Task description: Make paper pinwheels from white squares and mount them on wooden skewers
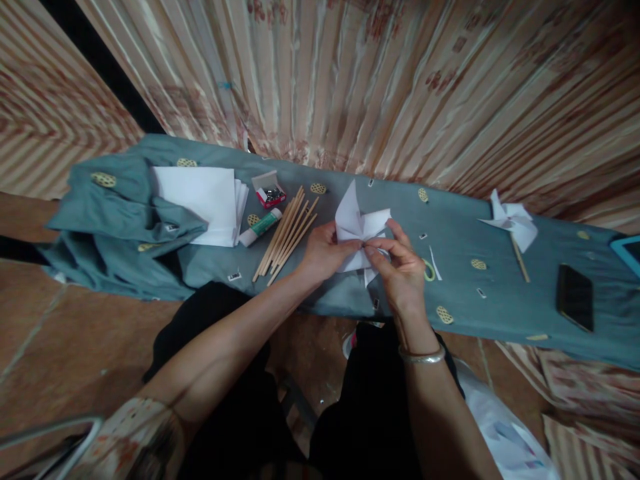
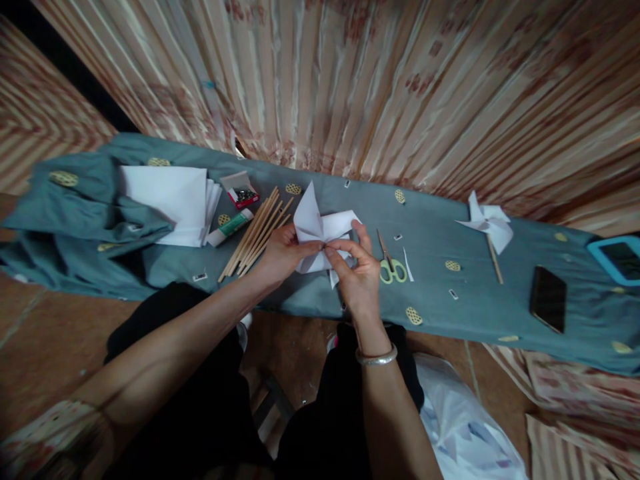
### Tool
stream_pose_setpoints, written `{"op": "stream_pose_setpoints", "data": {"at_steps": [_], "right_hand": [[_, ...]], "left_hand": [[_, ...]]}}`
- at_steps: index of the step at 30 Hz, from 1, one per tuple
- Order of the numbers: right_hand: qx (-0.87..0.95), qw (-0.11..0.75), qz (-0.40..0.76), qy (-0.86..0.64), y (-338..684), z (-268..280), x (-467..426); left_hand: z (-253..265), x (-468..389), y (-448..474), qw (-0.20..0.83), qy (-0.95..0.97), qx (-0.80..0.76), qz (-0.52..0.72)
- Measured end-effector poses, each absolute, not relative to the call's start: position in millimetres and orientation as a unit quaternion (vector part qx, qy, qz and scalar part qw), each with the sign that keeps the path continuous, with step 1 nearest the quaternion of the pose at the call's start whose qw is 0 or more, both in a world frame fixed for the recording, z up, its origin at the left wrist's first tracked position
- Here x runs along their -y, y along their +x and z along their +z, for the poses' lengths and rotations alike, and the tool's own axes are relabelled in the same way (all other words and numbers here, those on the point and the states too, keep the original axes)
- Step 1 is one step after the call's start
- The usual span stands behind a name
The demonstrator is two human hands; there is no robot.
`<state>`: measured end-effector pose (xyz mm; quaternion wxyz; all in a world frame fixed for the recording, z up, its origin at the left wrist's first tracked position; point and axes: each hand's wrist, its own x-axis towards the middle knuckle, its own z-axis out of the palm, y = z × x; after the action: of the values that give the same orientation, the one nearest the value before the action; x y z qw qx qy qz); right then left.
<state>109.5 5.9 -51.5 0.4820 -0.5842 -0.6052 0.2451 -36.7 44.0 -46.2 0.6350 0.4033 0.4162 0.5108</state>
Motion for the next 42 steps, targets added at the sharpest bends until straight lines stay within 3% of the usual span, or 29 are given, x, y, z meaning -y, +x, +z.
{"op": "stream_pose_setpoints", "data": {"at_steps": [13, 42], "right_hand": [[0.472, 0.56, 0.407, -0.545, 103.3, -45.0, -6.5], [0.413, 0.594, 0.434, -0.538, 98.6, -43.8, -5.3]], "left_hand": [[-44.1, -43.4, -37.3, 0.631, 0.422, -0.412, 0.504], [-43.0, -43.1, -41.7, 0.636, 0.445, -0.394, 0.491]]}}
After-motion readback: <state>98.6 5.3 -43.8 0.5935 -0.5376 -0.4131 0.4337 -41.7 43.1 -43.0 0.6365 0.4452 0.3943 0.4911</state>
